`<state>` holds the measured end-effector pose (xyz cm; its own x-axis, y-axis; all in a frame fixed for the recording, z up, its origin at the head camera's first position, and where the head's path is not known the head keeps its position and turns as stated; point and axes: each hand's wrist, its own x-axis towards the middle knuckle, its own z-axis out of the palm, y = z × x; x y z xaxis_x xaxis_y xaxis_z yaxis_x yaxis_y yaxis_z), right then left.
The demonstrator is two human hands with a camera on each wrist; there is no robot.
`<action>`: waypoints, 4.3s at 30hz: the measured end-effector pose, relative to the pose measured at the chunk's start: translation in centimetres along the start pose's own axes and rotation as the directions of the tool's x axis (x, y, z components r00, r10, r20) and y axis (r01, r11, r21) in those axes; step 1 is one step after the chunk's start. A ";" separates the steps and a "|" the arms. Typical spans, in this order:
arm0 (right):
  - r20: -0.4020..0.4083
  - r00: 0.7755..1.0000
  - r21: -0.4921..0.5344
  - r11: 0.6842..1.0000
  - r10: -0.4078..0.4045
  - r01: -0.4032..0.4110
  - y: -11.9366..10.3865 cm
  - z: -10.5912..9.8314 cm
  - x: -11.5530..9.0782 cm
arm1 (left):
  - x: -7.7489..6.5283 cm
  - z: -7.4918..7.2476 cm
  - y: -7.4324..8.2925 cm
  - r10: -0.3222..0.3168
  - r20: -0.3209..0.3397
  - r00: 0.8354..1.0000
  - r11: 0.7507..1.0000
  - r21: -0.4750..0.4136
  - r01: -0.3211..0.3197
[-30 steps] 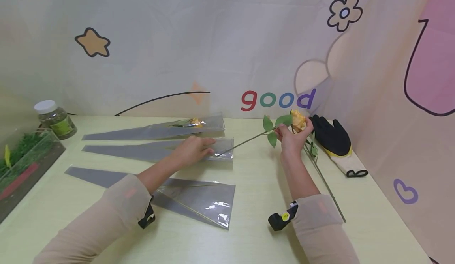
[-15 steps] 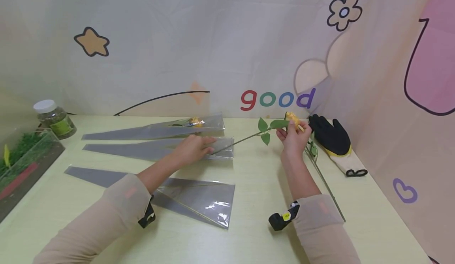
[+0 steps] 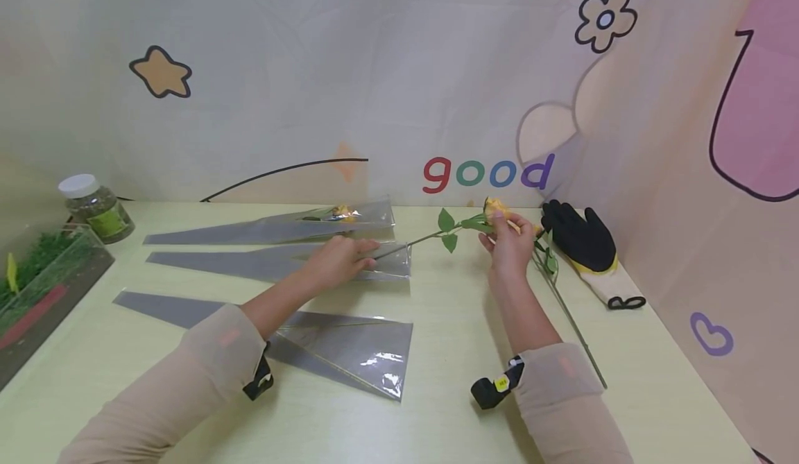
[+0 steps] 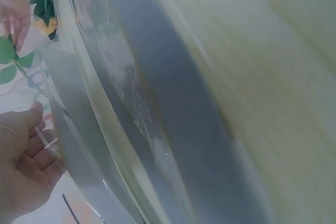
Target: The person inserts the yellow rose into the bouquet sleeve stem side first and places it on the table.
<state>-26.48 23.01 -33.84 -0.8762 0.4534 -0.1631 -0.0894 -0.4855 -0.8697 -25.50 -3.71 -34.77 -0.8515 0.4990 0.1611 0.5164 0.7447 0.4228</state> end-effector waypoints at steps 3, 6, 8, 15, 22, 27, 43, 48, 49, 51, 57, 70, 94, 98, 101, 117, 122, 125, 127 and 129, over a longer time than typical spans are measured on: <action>0.020 1.000 0.005 1.000 0.011 -0.011 0.1 0.1 -0.2 | 0.0 0.0 0.0 -0.003 0.003 1.000 1.000 -0.004 0.003; 0.037 0.999 0.016 1.000 0.019 -0.019 0.1 0.1 -0.3 | 0.0 -0.1 0.0 -0.008 0.004 1.000 1.000 -0.010 0.008; 0.045 0.999 0.024 1.000 0.016 -0.017 0.1 0.2 -0.4 | 0.0 -0.2 0.1 -0.010 0.004 1.000 1.000 -0.019 0.010; 0.061 0.998 0.026 0.999 0.026 -0.027 0.1 0.4 -0.4 | -0.1 -0.5 0.1 -0.002 -0.011 1.000 0.999 -0.035 0.001; 0.103 0.991 0.003 0.996 0.085 -0.086 0.0 0.3 -0.6 | -0.1 -0.5 -0.1 -0.002 0.003 1.000 1.000 -0.029 0.002; 0.159 0.984 -0.014 0.996 0.084 -0.083 0.3 0.1 -0.8 | -0.1 -0.4 -0.2 0.009 0.006 1.000 1.000 -0.014 -0.009; 0.335 0.933 -0.096 0.990 0.132 -0.106 1.0 -0.3 -1.1 | -0.2 -0.4 -0.1 -0.001 -0.035 0.999 1.000 -0.006 0.001; 0.331 0.930 -0.157 0.981 0.159 -0.112 1.1 -0.4 -1.4 | -0.1 -0.4 -0.2 -0.013 -0.041 0.999 0.999 -0.030 0.012; 0.330 0.930 -0.167 0.980 0.162 -0.111 1.1 -0.3 -1.4 | -0.1 -0.4 -0.2 -0.015 -0.039 0.999 0.999 -0.035 0.014; 0.332 0.928 -0.179 0.978 0.166 -0.111 1.2 -0.3 -1.5 | -0.1 -0.4 -0.1 -0.019 -0.036 0.999 0.999 -0.040 0.018; 0.357 0.918 -0.223 0.970 0.171 -0.094 1.4 -0.3 -1.5 | 0.0 -0.5 -0.1 -0.034 -0.023 0.999 0.999 -0.037 0.033; 0.363 0.896 -0.251 0.953 0.255 -0.170 1.4 0.0 -1.6 | 0.0 -0.5 -0.1 -0.033 -0.036 0.999 0.999 -0.029 0.032; 0.352 0.899 -0.415 0.904 0.261 -0.100 2.7 1.1 -1.9 | 0.3 -0.7 0.1 -0.016 -0.001 1.000 1.000 -0.012 0.016; 0.354 0.898 -0.441 0.893 0.262 -0.087 3.0 1.4 -1.9 | 0.4 -0.6 0.1 -0.002 -0.010 1.000 1.000 -0.015 0.001; 0.357 0.896 -0.447 0.890 0.263 -0.083 3.2 1.6 -2.0 | 0.4 -0.5 0.1 0.006 -0.015 1.000 1.000 -0.021 -0.006; 0.380 0.884 -0.488 0.871 0.273 -0.059 3.9 2.5 -2.6 | 0.3 -0.7 0.5 -0.001 0.001 1.000 1.000 -0.012 0.001; 0.383 0.878 -0.506 0.861 0.286 -0.060 4.0 2.6 -2.7 | 0.3 -0.7 0.5 -0.020 0.006 1.000 1.000 -0.005 0.020; 0.394 0.875 -0.508 0.860 0.282 -0.048 4.1 2.6 -2.7 | 0.3 -0.6 0.5 -0.032 0.008 0.999 0.999 -0.011 0.032; 0.397 0.875 -0.516 0.856 0.278 -0.038 4.3 2.6 -2.7 | 0.3 -0.6 0.5 -0.038 0.013 0.999 0.999 -0.017 0.038; 0.399 0.874 -0.535 0.845 0.275 -0.021 4.4 2.6 -2.7 | 0.3 -0.7 0.5 -0.039 0.014 0.999 0.999 -0.010 0.039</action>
<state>-25.76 17.70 -36.02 -0.9800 -0.0356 -0.1957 0.1965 -0.0202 -0.9803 -25.59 -3.47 -33.90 -0.8698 0.4754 0.1321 0.4814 0.7592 0.4380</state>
